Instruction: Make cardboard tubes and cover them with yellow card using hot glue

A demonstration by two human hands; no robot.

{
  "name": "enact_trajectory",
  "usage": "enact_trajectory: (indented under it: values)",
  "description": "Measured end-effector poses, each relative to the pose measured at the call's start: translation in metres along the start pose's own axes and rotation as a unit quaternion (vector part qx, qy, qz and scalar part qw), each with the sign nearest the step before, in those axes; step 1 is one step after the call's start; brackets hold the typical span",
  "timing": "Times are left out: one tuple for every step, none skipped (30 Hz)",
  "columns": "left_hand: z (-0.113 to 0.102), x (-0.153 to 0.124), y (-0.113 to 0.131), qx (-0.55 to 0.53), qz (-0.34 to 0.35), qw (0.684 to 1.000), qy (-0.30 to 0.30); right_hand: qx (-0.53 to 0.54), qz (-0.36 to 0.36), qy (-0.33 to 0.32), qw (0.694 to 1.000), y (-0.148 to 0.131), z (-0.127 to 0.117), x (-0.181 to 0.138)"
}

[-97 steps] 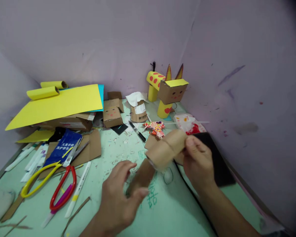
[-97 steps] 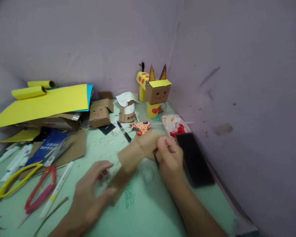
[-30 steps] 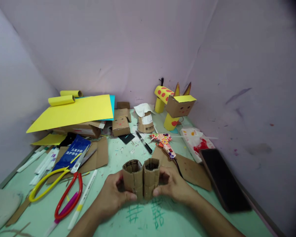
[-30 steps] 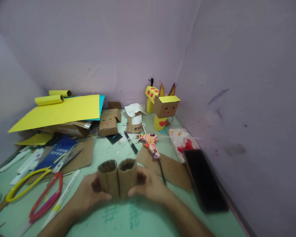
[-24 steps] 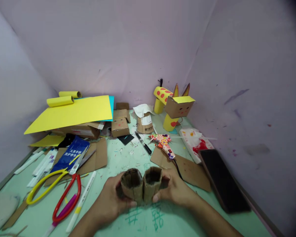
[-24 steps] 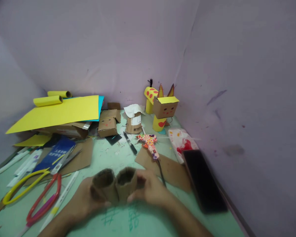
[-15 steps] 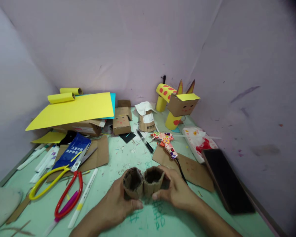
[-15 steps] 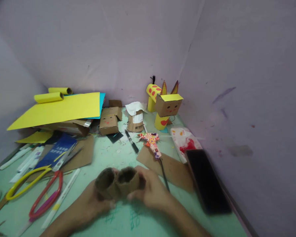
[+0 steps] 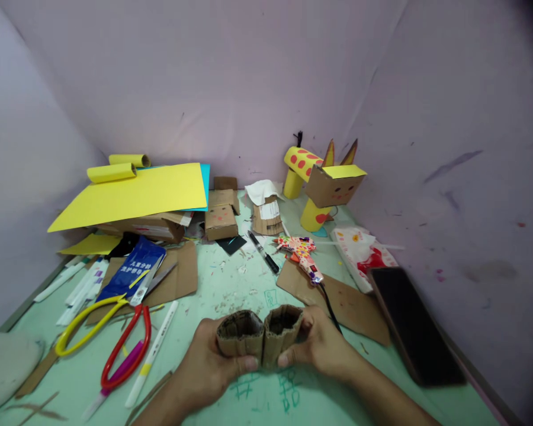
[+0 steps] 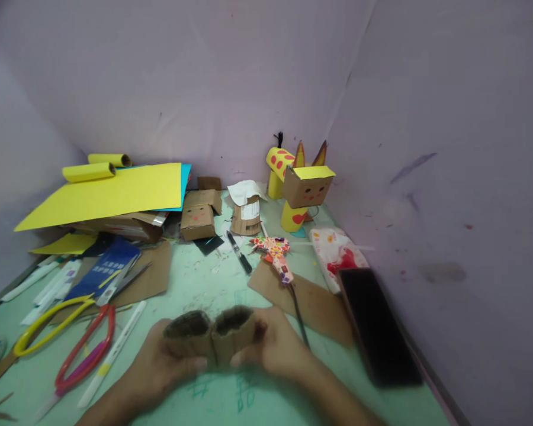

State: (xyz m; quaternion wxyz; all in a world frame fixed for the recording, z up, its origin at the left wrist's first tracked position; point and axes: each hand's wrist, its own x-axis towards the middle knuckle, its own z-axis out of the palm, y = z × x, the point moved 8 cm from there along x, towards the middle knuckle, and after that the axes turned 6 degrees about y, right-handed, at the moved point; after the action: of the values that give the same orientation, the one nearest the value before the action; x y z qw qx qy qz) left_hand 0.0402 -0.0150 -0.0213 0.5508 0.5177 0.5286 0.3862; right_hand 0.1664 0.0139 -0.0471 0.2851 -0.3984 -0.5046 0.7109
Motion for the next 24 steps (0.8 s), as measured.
enact_trajectory:
  values:
    - [0.0001, -0.0001, 0.0000, -0.001, 0.001, 1.000, 0.000, 0.005, 0.004, -0.002, 1.000, 0.0011, 0.0003, 0.0003]
    - [-0.0003, 0.0000, 0.0003, -0.003, 0.003, 1.000, 0.003, 0.010, 0.005, -0.006, 1.000, 0.0018, 0.0010, 0.0004]
    - [-0.0009, 0.0000, 0.0010, -0.004, 0.007, 1.000, 0.008, 0.016, 0.003, -0.008, 1.000, 0.0021, 0.0014, 0.0006]
    - [-0.0015, 0.0001, 0.0018, -0.001, 0.011, 1.000, 0.013, 0.022, 0.001, -0.010, 1.000, 0.0020, 0.0018, 0.0007]
    - [-0.0027, 0.0003, 0.0029, 0.005, 0.018, 1.000, 0.021, 0.028, -0.002, -0.012, 1.000, 0.0016, 0.0023, 0.0007]
    - [-0.0037, 0.0005, 0.0041, 0.013, 0.026, 0.999, 0.029, 0.034, -0.004, -0.013, 0.999, 0.0013, 0.0027, 0.0007]
    - [-0.0045, 0.0007, 0.0052, 0.022, 0.034, 0.999, 0.036, 0.040, -0.005, -0.012, 0.999, 0.0009, 0.0028, 0.0009]
    - [-0.0051, 0.0009, 0.0062, 0.033, 0.040, 0.998, 0.042, 0.045, -0.005, -0.012, 0.999, 0.0008, 0.0029, 0.0010]
    - [-0.0057, 0.0012, 0.0068, 0.042, 0.044, 0.997, 0.047, 0.050, -0.004, -0.011, 0.999, 0.0010, 0.0029, 0.0013]
    - [-0.0064, 0.0014, 0.0069, 0.047, 0.045, 0.996, 0.053, 0.055, -0.002, -0.010, 0.998, 0.0014, 0.0027, 0.0015]
    - [-0.0070, 0.0016, 0.0068, 0.052, 0.044, 0.996, 0.058, 0.058, 0.000, -0.007, 0.998, 0.0021, 0.0022, 0.0018]
    - [-0.0074, 0.0017, 0.0066, 0.055, 0.043, 0.996, 0.062, 0.060, 0.002, -0.005, 0.998, 0.0029, 0.0018, 0.0020]
    - [-0.0080, 0.0017, 0.0065, 0.059, 0.044, 0.995, 0.067, 0.060, 0.003, -0.003, 0.998, 0.0036, 0.0014, 0.0020]
    - [-0.0082, 0.0016, 0.0062, 0.062, 0.044, 0.995, 0.069, 0.058, 0.004, 0.000, 0.998, 0.0041, 0.0010, 0.0020]
    - [-0.0082, 0.0015, 0.0057, 0.064, 0.045, 0.995, 0.069, 0.056, 0.003, 0.002, 0.998, 0.0043, 0.0006, 0.0018]
    - [-0.0081, 0.0014, 0.0051, 0.065, 0.044, 0.995, 0.069, 0.054, 0.000, 0.003, 0.999, 0.0042, 0.0004, 0.0017]
    - [-0.0081, 0.0012, 0.0045, 0.065, 0.043, 0.995, 0.068, 0.052, -0.003, 0.005, 0.999, 0.0039, 0.0001, 0.0015]
    - [-0.0077, 0.0011, 0.0040, 0.066, 0.041, 0.995, 0.065, 0.051, -0.006, 0.006, 0.999, 0.0037, 0.0000, 0.0013]
    - [-0.0076, 0.0010, 0.0038, 0.067, 0.041, 0.995, 0.063, 0.050, -0.008, 0.007, 0.999, 0.0037, -0.0002, 0.0013]
    - [-0.0077, 0.0010, 0.0039, 0.069, 0.040, 0.995, 0.063, 0.048, -0.009, 0.008, 0.999, 0.0042, -0.0005, 0.0014]
    - [-0.0079, 0.0011, 0.0040, 0.071, 0.038, 0.995, 0.064, 0.046, -0.008, 0.009, 0.999, 0.0049, -0.0008, 0.0015]
    - [-0.0080, 0.0012, 0.0040, 0.071, 0.037, 0.995, 0.065, 0.043, -0.007, 0.010, 0.999, 0.0060, -0.0012, 0.0016]
    - [-0.0082, 0.0014, 0.0036, 0.071, 0.034, 0.995, 0.066, 0.041, -0.005, 0.010, 0.999, 0.0071, -0.0014, 0.0017]
    - [-0.0084, 0.0015, 0.0025, 0.071, 0.030, 0.995, 0.067, 0.041, -0.004, 0.010, 0.999, 0.0079, -0.0014, 0.0018]
